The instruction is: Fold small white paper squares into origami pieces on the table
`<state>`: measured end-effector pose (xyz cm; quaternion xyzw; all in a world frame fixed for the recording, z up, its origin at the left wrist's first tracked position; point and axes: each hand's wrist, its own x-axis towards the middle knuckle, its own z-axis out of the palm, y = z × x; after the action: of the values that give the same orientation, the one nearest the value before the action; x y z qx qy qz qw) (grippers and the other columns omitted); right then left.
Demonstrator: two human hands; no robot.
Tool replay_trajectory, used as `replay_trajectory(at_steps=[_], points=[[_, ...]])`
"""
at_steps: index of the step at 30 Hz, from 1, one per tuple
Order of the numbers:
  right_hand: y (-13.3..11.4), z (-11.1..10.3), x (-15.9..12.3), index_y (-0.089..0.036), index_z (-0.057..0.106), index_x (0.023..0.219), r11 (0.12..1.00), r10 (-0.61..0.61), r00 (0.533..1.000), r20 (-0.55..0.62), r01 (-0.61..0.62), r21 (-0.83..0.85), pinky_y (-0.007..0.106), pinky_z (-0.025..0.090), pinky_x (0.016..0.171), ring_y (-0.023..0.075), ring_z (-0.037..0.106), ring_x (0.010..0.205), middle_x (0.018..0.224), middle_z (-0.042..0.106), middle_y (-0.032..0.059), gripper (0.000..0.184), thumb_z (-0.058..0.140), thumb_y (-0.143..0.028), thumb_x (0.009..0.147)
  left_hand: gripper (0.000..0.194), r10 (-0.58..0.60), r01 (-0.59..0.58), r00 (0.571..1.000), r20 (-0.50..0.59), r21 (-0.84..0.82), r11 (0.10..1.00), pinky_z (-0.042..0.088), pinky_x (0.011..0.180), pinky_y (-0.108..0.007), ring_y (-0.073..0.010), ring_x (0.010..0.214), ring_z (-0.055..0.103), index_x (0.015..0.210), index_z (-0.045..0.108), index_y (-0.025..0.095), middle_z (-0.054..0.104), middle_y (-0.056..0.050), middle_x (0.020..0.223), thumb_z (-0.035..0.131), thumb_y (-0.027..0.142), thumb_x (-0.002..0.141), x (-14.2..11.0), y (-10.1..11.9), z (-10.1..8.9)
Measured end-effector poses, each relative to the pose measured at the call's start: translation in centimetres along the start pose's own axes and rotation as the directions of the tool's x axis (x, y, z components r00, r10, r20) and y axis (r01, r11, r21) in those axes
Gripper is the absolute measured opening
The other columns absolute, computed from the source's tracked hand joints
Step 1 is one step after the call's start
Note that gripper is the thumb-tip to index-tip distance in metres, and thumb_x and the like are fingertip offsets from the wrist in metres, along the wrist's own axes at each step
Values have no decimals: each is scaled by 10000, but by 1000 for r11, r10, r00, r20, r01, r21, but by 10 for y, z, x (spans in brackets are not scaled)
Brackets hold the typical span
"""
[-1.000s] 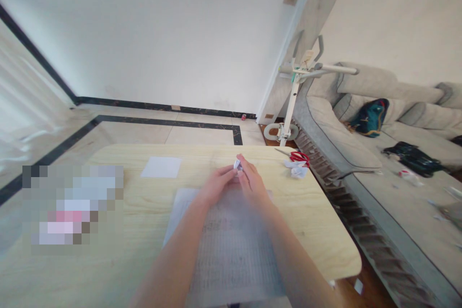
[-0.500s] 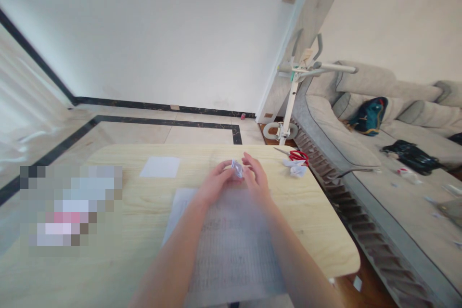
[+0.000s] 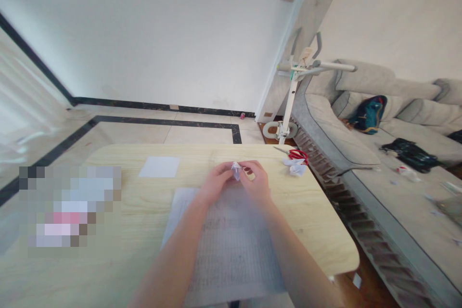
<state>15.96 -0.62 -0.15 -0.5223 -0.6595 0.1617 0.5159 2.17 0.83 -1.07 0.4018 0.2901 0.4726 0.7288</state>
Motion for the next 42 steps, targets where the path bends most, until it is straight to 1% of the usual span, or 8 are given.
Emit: replay_trajectory(at_steps=[6,9,19,24,28,31,35,42], points=[[0,2,-2,-219,644,1020,997,-71,997,16,72,-30,326,475,795,181,573,882,940,608,62,299,547,-146,746,298,-12,12,1000,12,2,1000,460,852,-358,-218,950,593,991,672,151,660,-91,1010,636,256,715,1,1,-2],[0,2,-2,-227,650,1020,995,-87,996,19,88,-40,345,464,848,189,572,920,966,615,66,291,548,-161,757,263,-24,24,999,-25,-10,1000,472,815,-353,-202,888,605,944,676,151,668,-81,954,639,253,705,1,-1,-2],[-2,2,-2,-218,623,1040,988,-113,992,62,119,-94,364,459,836,206,558,916,954,617,69,367,511,-100,712,280,-25,27,998,-59,37,999,474,747,-316,-179,818,603,965,638,163,662,-66,900,642,248,699,1,-3,-4],[-1,4,-5,-206,577,1006,995,-64,998,-27,62,-79,351,464,752,199,561,836,899,616,54,322,510,-122,703,342,12,-12,1000,0,27,1000,447,808,-320,-191,920,589,1027,620,179,649,-79,1004,658,242,693,-1,0,0],[1,5,-6,-200,551,1040,995,-49,998,-47,44,-93,346,463,740,197,568,832,901,619,56,331,512,-138,718,334,44,-46,999,32,81,996,424,866,-346,-222,1002,564,1017,648,164,636,-97,1067,657,242,692,-1,0,1],[-2,4,-5,-205,546,1095,989,-99,994,-41,93,-116,363,464,800,204,565,898,956,618,71,366,500,-133,739,340,44,-43,999,-5,127,991,425,874,-358,-232,1003,565,1032,658,170,640,-96,1080,637,264,706,0,-1,-1],[-8,2,-4,-229,592,1054,975,-161,987,9,160,-157,379,452,876,211,549,978,1020,614,70,359,497,-107,730,301,82,-66,994,-70,206,976,428,883,-357,-235,998,571,992,680,173,658,-82,1052,625,275,714,0,1,0],[-7,2,-4,-233,617,1042,973,-146,989,21,147,-176,369,477,854,206,566,940,979,627,68,368,498,-94,723,262,104,-66,990,-100,330,942,455,833,-348,-240,935,590,948,691,171,684,-70,957,616,284,724,-2,8,7]])
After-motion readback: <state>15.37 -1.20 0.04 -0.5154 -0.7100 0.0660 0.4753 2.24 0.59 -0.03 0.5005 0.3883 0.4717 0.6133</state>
